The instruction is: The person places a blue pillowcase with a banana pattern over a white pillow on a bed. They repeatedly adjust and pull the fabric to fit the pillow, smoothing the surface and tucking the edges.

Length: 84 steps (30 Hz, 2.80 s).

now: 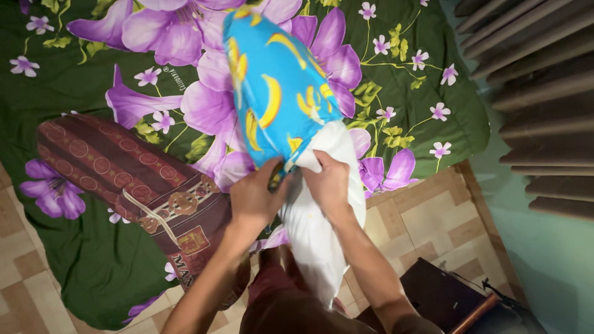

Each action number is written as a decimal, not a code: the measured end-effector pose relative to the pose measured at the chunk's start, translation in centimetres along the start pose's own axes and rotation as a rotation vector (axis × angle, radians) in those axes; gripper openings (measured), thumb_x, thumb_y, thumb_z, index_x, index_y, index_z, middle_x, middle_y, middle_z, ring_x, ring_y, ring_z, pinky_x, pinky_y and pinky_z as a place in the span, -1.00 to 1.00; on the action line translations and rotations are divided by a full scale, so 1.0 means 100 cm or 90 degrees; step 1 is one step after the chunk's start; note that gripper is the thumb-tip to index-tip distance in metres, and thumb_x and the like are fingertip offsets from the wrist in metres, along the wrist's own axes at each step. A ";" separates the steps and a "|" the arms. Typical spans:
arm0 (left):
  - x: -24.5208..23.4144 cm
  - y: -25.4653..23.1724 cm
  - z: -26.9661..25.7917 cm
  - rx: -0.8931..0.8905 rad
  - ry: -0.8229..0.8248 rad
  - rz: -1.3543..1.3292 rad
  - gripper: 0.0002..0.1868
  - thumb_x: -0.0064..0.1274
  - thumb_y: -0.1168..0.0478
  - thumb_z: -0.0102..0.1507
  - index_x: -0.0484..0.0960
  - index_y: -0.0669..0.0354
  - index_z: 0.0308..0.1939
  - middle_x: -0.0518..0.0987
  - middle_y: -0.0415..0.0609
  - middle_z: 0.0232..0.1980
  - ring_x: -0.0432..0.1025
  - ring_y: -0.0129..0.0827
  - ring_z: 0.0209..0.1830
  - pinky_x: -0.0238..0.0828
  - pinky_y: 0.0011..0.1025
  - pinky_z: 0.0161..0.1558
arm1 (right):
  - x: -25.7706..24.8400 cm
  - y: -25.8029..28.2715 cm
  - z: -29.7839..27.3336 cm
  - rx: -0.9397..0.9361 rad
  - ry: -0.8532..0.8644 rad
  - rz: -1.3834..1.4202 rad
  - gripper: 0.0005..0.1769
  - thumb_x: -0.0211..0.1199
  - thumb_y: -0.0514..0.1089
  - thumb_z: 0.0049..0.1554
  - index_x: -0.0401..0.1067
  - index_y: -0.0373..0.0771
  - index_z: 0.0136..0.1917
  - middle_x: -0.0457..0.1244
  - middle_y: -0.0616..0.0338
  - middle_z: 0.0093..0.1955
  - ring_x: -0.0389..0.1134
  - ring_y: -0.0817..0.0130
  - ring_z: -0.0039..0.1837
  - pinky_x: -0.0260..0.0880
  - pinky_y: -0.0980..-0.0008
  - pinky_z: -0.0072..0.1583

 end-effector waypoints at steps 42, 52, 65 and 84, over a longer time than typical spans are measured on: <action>0.174 0.131 -0.058 0.238 0.187 0.297 -0.77 0.12 0.03 0.31 0.57 0.09 -0.23 0.58 -0.06 -0.47 0.52 -0.14 -0.45 0.45 -0.19 -0.38 | 0.145 -0.204 -0.023 -0.033 0.335 -0.473 0.07 0.42 0.09 -0.06 0.01 -0.06 0.61 -0.28 -0.14 0.70 -0.48 -0.22 0.69 -0.48 -0.50 0.48; 0.140 0.133 -0.005 0.229 -0.045 0.347 -0.79 -0.01 0.27 0.16 0.46 0.11 -0.13 0.55 -0.03 -0.25 0.55 -0.12 -0.26 0.46 -0.22 -0.26 | 0.066 -0.217 -0.017 -0.115 0.123 -0.287 0.24 0.43 0.41 -0.02 -0.05 -0.22 0.66 -0.13 -0.33 0.68 -0.20 -0.19 0.70 -0.24 -0.23 0.55; 0.196 0.090 -0.052 0.382 0.049 0.201 -0.96 0.04 0.27 0.15 0.54 0.05 -0.32 0.56 -0.06 -0.43 0.52 -0.19 -0.42 0.43 -0.20 -0.36 | 0.086 -0.297 -0.026 0.166 0.089 -0.429 0.17 0.43 0.17 -0.06 -0.01 -0.21 0.66 0.24 -0.16 0.30 0.26 -0.14 0.35 0.20 -0.12 0.33; 0.203 0.099 -0.023 0.294 -0.026 0.336 -0.73 -0.03 0.23 0.16 0.56 0.20 -0.07 0.48 -0.06 -0.27 0.45 -0.21 -0.30 0.38 -0.21 -0.36 | 0.015 -0.314 -0.048 0.302 0.051 -0.096 0.12 0.50 0.37 -0.17 0.18 -0.22 0.47 0.32 -0.17 0.21 0.38 -0.09 0.23 0.36 0.10 0.22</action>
Point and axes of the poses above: each hand's wrist, its own z-axis towards the middle knuckle, its own x-axis out of the palm, y = z × x, the point moved 8 cm from there along z, towards the middle knuckle
